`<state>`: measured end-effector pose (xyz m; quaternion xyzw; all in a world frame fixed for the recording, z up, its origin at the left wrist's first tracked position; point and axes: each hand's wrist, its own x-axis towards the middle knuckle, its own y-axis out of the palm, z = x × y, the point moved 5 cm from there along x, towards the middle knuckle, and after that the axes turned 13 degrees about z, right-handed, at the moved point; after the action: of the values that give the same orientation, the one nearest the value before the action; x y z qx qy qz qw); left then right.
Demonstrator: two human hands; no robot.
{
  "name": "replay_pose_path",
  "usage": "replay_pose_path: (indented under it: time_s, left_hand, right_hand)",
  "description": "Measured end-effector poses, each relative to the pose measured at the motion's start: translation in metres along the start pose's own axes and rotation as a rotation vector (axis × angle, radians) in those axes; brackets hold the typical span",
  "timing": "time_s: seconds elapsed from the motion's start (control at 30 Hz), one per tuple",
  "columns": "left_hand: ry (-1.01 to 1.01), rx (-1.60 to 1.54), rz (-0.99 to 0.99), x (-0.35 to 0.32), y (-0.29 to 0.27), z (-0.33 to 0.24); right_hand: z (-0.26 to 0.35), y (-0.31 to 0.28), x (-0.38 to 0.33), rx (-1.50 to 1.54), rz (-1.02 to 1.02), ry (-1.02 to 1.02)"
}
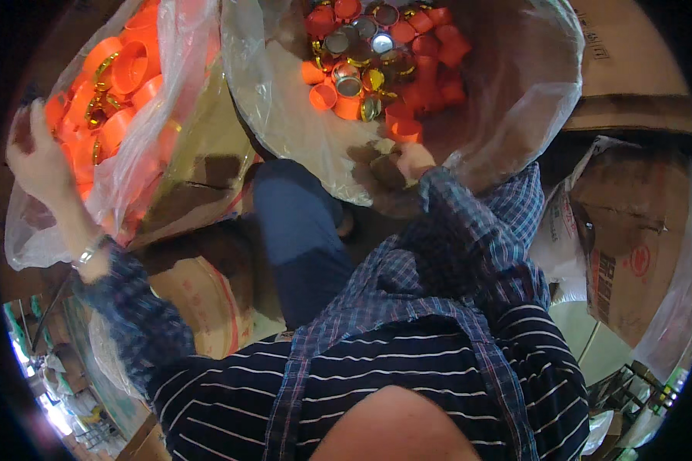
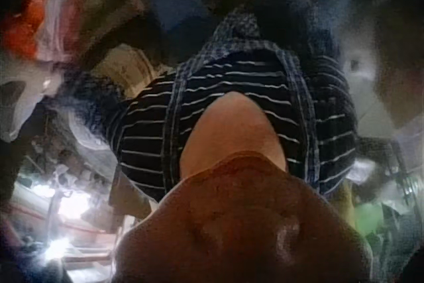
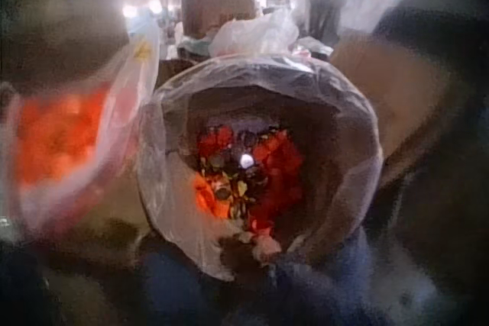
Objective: The person sits on the floor and repeatedly picks orange plastic caps and gold metal rings from a bag. They insert the rings into the caps and wipe them with a cloth before placing them into a second bag. The person occasionally stands to move around the room but returns to the seated assembly task.
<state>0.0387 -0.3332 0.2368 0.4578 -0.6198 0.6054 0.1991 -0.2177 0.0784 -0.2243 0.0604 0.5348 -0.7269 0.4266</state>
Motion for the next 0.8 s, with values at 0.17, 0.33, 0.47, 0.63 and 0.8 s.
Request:
replay_pose_path:
  time_s: [0.17,0.33,0.47,0.63,0.8]
  left_hand:
    - [0.129,-0.640,0.683,-0.177,0.161,-0.192]
    - [-0.388,-0.922,1.163,-0.250,0.272,-0.233]
    - [-0.359,-0.806,1.149,-0.251,0.297,-0.219]
    - [-0.164,-0.588,1.049,-0.252,0.299,-0.214]
    - [-0.248,-0.735,1.271,-0.253,0.293,-0.220]
  right_hand:
    - [-0.091,0.014,0.075,-0.090,-0.094,0.164]
    - [-0.125,0.029,0.112,-0.170,-0.137,-0.093]
    - [-0.117,0.004,0.107,0.105,-0.046,-0.124]
    - [-0.035,-0.057,0.072,0.829,0.247,-0.307]
    - [0.025,-0.097,0.015,1.010,0.379,-0.749]
